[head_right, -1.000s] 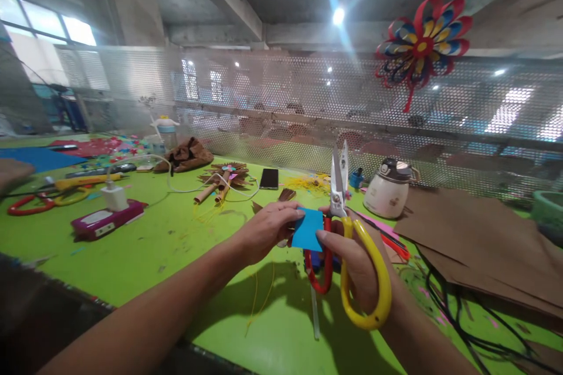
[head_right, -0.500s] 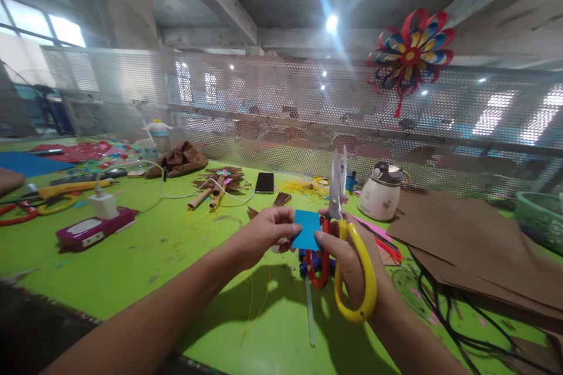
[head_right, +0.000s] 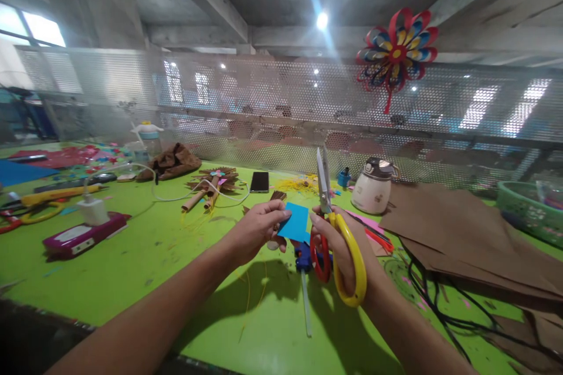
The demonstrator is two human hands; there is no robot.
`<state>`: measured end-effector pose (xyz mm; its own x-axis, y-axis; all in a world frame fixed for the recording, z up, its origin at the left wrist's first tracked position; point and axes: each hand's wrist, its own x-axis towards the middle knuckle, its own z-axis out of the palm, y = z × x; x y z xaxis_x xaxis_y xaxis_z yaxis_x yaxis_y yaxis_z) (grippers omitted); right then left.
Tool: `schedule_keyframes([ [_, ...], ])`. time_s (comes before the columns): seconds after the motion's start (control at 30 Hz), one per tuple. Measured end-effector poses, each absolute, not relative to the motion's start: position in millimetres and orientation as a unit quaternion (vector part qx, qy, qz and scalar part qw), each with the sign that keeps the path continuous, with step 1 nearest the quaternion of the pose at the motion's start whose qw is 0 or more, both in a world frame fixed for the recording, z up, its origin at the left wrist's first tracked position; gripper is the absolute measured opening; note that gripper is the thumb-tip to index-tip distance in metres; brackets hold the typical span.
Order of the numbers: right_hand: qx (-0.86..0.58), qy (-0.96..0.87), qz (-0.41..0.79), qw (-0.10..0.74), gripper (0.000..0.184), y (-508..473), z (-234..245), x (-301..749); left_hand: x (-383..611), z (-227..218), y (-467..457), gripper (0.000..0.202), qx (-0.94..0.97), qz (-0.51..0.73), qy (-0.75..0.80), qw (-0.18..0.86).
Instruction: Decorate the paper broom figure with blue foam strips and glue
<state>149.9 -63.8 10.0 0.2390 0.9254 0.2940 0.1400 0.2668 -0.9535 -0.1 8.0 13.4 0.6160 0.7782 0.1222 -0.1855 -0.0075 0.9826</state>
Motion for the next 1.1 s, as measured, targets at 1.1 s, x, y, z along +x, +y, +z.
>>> schedule_keyframes([
  [1.1,-0.547,-0.583,0.252,0.544,0.029,-56,15,160,-3,15,16,0.022,0.591,0.459,0.258,0.611],
])
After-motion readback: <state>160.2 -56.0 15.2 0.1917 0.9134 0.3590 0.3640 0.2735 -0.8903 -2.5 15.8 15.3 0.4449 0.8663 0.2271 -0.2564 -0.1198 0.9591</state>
